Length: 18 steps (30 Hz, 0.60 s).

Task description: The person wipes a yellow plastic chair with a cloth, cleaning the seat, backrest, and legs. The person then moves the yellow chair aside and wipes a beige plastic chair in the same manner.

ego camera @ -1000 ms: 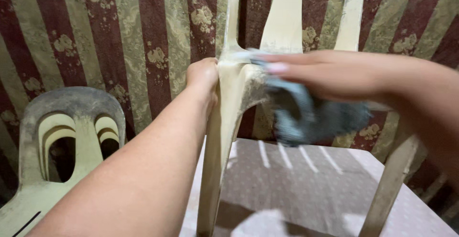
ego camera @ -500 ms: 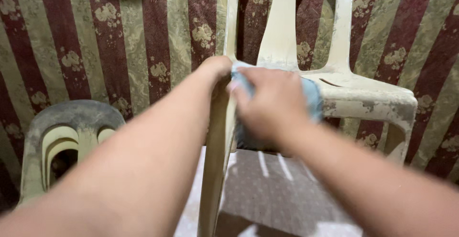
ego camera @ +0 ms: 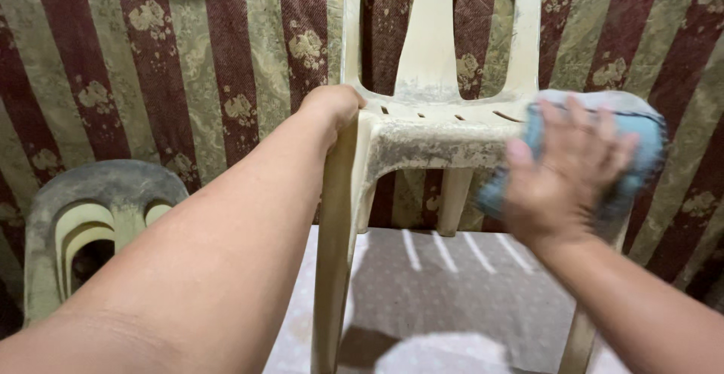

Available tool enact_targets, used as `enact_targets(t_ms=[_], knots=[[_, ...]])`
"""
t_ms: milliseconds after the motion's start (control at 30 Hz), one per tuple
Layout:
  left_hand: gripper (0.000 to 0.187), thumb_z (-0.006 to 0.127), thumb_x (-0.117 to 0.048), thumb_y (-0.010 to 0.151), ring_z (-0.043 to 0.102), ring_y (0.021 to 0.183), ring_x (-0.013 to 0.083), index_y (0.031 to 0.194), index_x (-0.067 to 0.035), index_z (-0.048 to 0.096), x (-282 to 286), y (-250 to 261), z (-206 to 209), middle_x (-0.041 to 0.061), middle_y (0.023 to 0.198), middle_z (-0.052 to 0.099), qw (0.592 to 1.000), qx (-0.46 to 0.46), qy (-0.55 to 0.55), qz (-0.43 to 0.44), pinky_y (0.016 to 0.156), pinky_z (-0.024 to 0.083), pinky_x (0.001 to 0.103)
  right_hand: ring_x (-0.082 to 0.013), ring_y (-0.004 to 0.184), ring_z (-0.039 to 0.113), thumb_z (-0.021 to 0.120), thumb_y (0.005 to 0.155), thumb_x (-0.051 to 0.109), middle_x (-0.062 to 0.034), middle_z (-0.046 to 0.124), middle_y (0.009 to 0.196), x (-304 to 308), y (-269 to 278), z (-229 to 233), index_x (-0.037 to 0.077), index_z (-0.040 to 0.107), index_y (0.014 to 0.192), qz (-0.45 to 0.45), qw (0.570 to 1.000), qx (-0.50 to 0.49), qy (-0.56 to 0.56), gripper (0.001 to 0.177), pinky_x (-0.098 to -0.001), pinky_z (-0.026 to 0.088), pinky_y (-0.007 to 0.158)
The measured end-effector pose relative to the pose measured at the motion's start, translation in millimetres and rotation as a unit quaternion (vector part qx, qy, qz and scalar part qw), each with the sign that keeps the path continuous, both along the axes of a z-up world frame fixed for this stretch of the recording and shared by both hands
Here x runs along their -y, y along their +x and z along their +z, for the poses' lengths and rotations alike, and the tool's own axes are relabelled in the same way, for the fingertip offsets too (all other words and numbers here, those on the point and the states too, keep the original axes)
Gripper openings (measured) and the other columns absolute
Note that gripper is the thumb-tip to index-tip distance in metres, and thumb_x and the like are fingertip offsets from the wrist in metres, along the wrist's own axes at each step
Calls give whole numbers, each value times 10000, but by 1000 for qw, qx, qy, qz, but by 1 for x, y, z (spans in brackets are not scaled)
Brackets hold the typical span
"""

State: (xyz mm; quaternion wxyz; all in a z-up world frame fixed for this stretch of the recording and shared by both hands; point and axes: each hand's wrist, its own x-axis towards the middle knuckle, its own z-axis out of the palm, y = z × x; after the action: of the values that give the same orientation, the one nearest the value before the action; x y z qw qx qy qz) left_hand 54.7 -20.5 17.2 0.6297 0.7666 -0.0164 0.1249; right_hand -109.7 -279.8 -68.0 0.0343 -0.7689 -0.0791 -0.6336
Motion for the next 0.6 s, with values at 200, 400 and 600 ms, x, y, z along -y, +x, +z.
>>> enact_targets(t_ms=[200, 400, 600], knots=[[361, 661, -237, 873, 678, 1077, 356, 1125, 15, 724, -6, 4, 7, 238, 1179, 716, 999, 2, -18, -36, 934, 501, 495, -341, 1585, 120, 485, 974, 391, -176, 229, 1698, -104, 13, -15, 73, 312, 1619, 153, 977, -72, -133, 740, -562, -58, 1246], [350, 648, -240, 878, 671, 1075, 386, 1110, 11, 723, -5, 6, 2, 261, 1176, 708, 994, -31, -70, -71, 937, 492, 531, -329, 1584, 157, 464, 998, 400, -156, 230, 1712, -56, 4, -7, 194, 287, 1633, 77, 980, -58, -176, 691, -542, -40, 1267], [347, 661, -260, 875, 656, 1074, 378, 1099, -3, 729, -3, 1, -3, 255, 1175, 704, 997, -37, -63, -30, 947, 479, 531, -393, 1579, 130, 390, 1026, 387, -210, 210, 1701, 38, -16, -9, 105, 262, 1653, -3, 999, -25, -21, 700, -569, -40, 1255]])
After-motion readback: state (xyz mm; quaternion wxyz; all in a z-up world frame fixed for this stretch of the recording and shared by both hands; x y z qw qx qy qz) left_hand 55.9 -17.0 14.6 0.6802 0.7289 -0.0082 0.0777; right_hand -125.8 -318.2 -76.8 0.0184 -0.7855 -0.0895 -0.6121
